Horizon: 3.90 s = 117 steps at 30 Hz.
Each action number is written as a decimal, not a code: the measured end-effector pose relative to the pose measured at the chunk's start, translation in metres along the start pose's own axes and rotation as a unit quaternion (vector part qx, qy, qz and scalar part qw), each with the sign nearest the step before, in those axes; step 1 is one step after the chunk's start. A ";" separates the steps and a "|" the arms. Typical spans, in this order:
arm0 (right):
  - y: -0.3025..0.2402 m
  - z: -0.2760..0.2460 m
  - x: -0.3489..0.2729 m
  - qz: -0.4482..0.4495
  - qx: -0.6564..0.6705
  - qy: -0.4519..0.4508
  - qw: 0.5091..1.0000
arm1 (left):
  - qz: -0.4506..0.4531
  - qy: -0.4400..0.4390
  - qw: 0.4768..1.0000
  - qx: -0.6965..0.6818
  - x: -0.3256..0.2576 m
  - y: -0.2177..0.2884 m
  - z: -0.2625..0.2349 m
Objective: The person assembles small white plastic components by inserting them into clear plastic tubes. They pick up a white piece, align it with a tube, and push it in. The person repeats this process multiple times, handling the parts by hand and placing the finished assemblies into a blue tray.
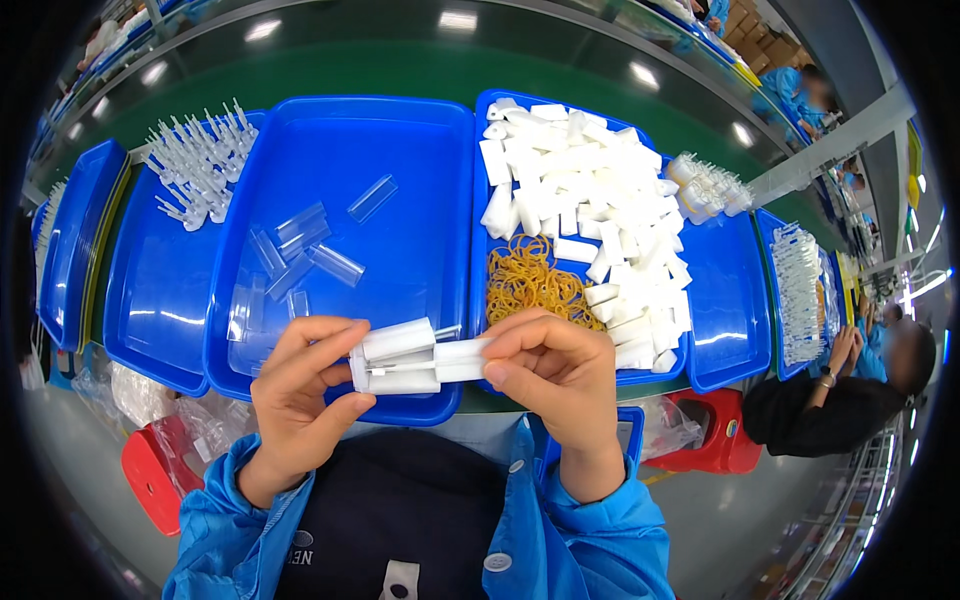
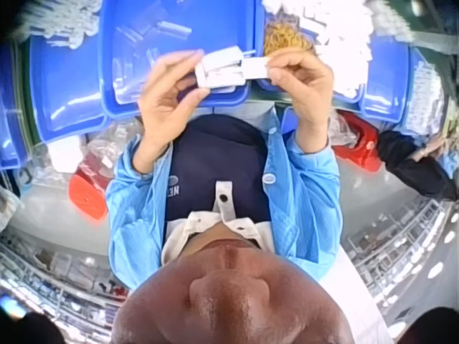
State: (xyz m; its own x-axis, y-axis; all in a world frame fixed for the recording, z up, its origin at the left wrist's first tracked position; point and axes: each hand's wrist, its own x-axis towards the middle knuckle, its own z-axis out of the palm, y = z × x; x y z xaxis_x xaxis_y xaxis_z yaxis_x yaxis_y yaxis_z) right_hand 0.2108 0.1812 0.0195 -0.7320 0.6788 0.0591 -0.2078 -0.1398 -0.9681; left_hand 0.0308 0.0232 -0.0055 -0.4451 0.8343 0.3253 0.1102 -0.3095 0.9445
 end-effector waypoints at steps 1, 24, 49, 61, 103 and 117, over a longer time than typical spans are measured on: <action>0.000 -0.001 0.001 0.012 0.016 -0.015 1.000 | 0.002 -0.001 1.000 0.008 0.000 0.000 0.000; -0.010 0.050 0.015 -0.199 -0.390 -0.122 0.890 | 0.006 0.007 0.999 0.041 -0.001 0.005 -0.009; 0.017 0.077 0.082 -0.138 -0.684 -0.287 0.656 | -0.068 0.297 0.921 -0.245 0.023 0.000 -0.024; -0.005 0.037 0.050 -0.199 -0.592 -0.202 0.755 | -0.055 0.242 0.939 -0.237 0.028 -0.008 -0.006; -0.001 0.035 0.003 -0.112 -0.069 0.052 0.990 | 0.013 0.060 0.995 -0.079 0.003 0.005 -0.009; -0.002 0.042 0.001 -0.092 -0.098 0.060 0.989 | 0.012 0.079 0.994 -0.074 0.004 0.007 -0.004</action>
State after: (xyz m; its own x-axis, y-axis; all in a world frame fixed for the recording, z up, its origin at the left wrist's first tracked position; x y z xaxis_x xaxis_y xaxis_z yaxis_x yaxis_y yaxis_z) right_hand 0.1826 0.1517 0.0314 -0.6095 0.7615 0.2206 -0.1912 0.1288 -0.9731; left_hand 0.0260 0.0221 0.0022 -0.5794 0.7472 0.3255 -0.0040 -0.4019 0.9157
